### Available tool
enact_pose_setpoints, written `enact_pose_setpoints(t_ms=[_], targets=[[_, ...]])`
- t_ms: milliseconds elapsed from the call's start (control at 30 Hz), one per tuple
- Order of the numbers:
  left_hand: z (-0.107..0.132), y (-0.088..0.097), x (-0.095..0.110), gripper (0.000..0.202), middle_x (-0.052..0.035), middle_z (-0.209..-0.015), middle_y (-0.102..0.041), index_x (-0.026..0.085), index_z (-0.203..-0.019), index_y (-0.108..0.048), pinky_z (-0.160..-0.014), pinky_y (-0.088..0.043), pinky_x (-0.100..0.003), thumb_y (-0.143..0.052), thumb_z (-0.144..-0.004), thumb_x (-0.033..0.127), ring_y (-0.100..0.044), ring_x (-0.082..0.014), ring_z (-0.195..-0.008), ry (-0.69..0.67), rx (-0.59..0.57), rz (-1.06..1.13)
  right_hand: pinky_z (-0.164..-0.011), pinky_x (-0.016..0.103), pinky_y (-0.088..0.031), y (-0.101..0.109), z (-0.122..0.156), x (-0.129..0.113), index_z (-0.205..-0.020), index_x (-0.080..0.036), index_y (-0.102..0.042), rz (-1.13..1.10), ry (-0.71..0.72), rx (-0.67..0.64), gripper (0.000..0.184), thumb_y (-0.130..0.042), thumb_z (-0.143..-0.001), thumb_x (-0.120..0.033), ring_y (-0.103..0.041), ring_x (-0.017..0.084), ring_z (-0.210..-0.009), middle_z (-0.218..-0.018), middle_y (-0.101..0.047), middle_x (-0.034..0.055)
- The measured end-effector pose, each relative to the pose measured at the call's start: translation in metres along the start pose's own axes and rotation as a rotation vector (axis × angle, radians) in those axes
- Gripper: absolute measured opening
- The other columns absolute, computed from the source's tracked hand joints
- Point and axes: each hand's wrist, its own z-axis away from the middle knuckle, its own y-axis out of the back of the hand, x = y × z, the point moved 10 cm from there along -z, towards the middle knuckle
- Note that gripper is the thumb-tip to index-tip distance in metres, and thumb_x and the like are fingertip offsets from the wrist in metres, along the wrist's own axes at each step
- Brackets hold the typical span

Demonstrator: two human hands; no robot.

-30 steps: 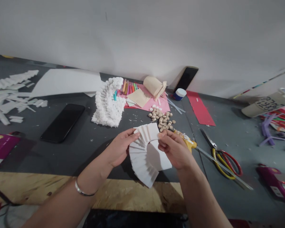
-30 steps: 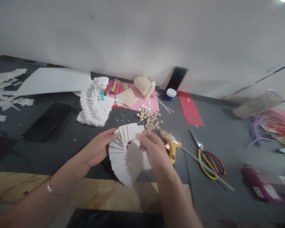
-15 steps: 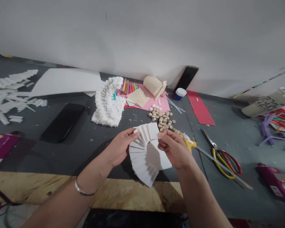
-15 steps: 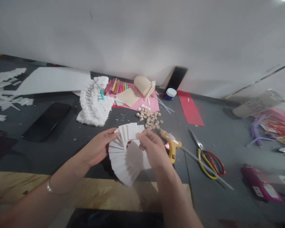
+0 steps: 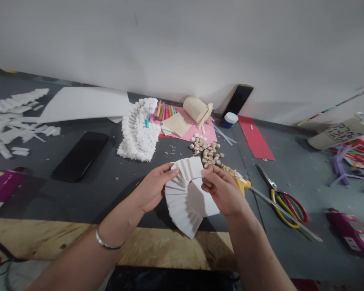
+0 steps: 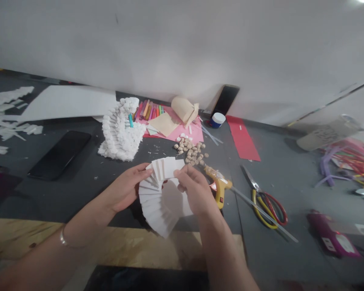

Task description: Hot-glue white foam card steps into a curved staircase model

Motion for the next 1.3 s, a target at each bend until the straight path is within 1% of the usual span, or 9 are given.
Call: enact_pose_setpoints(t_ms=[500, 667, 733, 800, 833, 900, 967, 1067, 1300], targets=[[-0.001, 0.001, 0.0, 0.034, -0.0081, -0.082, -0.073, 0.012, -0.097, -0.068, -0.075, -0.047, -0.03, -0.078, -0.073, 0.034, -0.064, -0.0169, -0.073, 0.003, 0.007, 0.003, -0.054, 0.022, -0.026, -0.004, 0.001, 0.0, -0.065, -0.019, -0.046, -0.062, 0.004, 0.0, 0.033, -0.075, -0.076, -0.033, -0.033, 0.008, -0.054, -0.056, -0.035, -0.0074], [-0.001, 0.001, 0.001, 0.034, -0.0083, -0.082, -0.073, 0.012, -0.098, -0.069, -0.075, -0.048, -0.031, -0.078, -0.073, 0.034, -0.064, -0.0172, -0.072, -0.001, 0.013, 0.005, -0.055, 0.024, -0.03, -0.006, 0.003, 0.0, -0.066, -0.02, -0.046, 0.011, 0.027, -0.024, 0.035, -0.067, -0.084, -0.041, -0.034, 0.009, -0.056, -0.059, -0.034, -0.0065], [-0.001, 0.001, 0.001, 0.032, -0.0082, -0.081, -0.073, 0.012, -0.097, -0.069, -0.074, -0.048, -0.03, -0.077, -0.074, 0.033, -0.065, -0.0174, -0.072, -0.002, 0.013, 0.01, -0.056, 0.026, -0.033, 0.001, 0.007, -0.013, -0.072, -0.02, -0.05, 0.159, 0.146, 0.04, 0.03, -0.058, -0.089, -0.044, -0.037, 0.011, -0.058, -0.063, -0.039, -0.0049], [-0.001, 0.0, 0.001, 0.03, -0.0083, -0.081, -0.073, 0.012, -0.096, -0.069, -0.074, -0.048, -0.03, -0.077, -0.075, 0.032, -0.066, -0.0177, -0.073, -0.002, 0.01, 0.01, -0.062, 0.029, -0.038, 0.006, 0.019, -0.041, -0.085, -0.021, -0.059, 0.432, 0.384, 0.16, 0.019, -0.053, -0.092, -0.038, -0.044, 0.013, -0.064, -0.072, -0.049, -0.0016], [-0.001, 0.0, 0.001, 0.029, -0.0083, -0.081, -0.073, 0.012, -0.096, -0.069, -0.074, -0.048, -0.029, -0.076, -0.075, 0.032, -0.066, -0.0177, -0.074, -0.003, 0.009, 0.008, -0.067, 0.032, -0.041, 0.003, 0.028, -0.057, -0.093, -0.022, -0.062, 0.595, 0.53, 0.212, 0.014, -0.053, -0.092, -0.033, -0.048, 0.015, -0.07, -0.078, -0.053, 0.0006], [0.0, 0.0, 0.001, 0.028, -0.0081, -0.082, -0.073, 0.012, -0.095, -0.069, -0.074, -0.049, -0.028, -0.075, -0.077, 0.031, -0.066, -0.0174, -0.075, -0.006, 0.003, 0.001, -0.077, 0.037, -0.043, -0.013, 0.048, -0.079, -0.107, -0.024, -0.066, 0.889, 0.791, 0.248, 0.022, -0.051, -0.091, -0.022, -0.052, 0.019, -0.083, -0.089, -0.056, 0.0044], [0.0, -0.001, 0.002, 0.027, -0.0077, -0.082, -0.073, 0.013, -0.096, -0.069, -0.074, -0.049, -0.028, -0.074, -0.078, 0.031, -0.066, -0.0169, -0.074, -0.004, 0.001, -0.004, -0.079, 0.039, -0.043, -0.029, 0.061, -0.088, -0.109, -0.025, -0.07, 1.076, 0.956, 0.226, 0.03, -0.051, -0.089, -0.014, -0.052, 0.02, -0.087, -0.093, -0.054, 0.0061], [0.001, 0.0, 0.001, 0.027, -0.0071, -0.082, -0.073, 0.013, -0.098, -0.069, -0.073, -0.05, -0.028, -0.074, -0.079, 0.031, -0.066, -0.0162, -0.073, -0.006, 0.005, -0.012, -0.077, 0.04, -0.043, -0.04, 0.066, -0.09, -0.105, -0.026, -0.073, 1.187, 1.037, 0.204, 0.034, -0.052, -0.086, -0.008, -0.05, 0.02, -0.084, -0.094, -0.053, 0.0066], [0.0, 0.001, 0.0, 0.027, -0.0066, -0.082, -0.073, 0.014, -0.097, -0.069, -0.071, -0.049, -0.027, -0.075, -0.078, 0.033, -0.066, -0.0162, -0.072, 0.002, 0.008, -0.019, -0.077, 0.041, -0.043, -0.042, 0.065, -0.086, -0.103, -0.023, -0.074, 1.203, 1.053, 0.193, 0.034, -0.053, -0.083, -0.005, -0.049, 0.021, -0.084, -0.095, -0.053, 0.0076]])
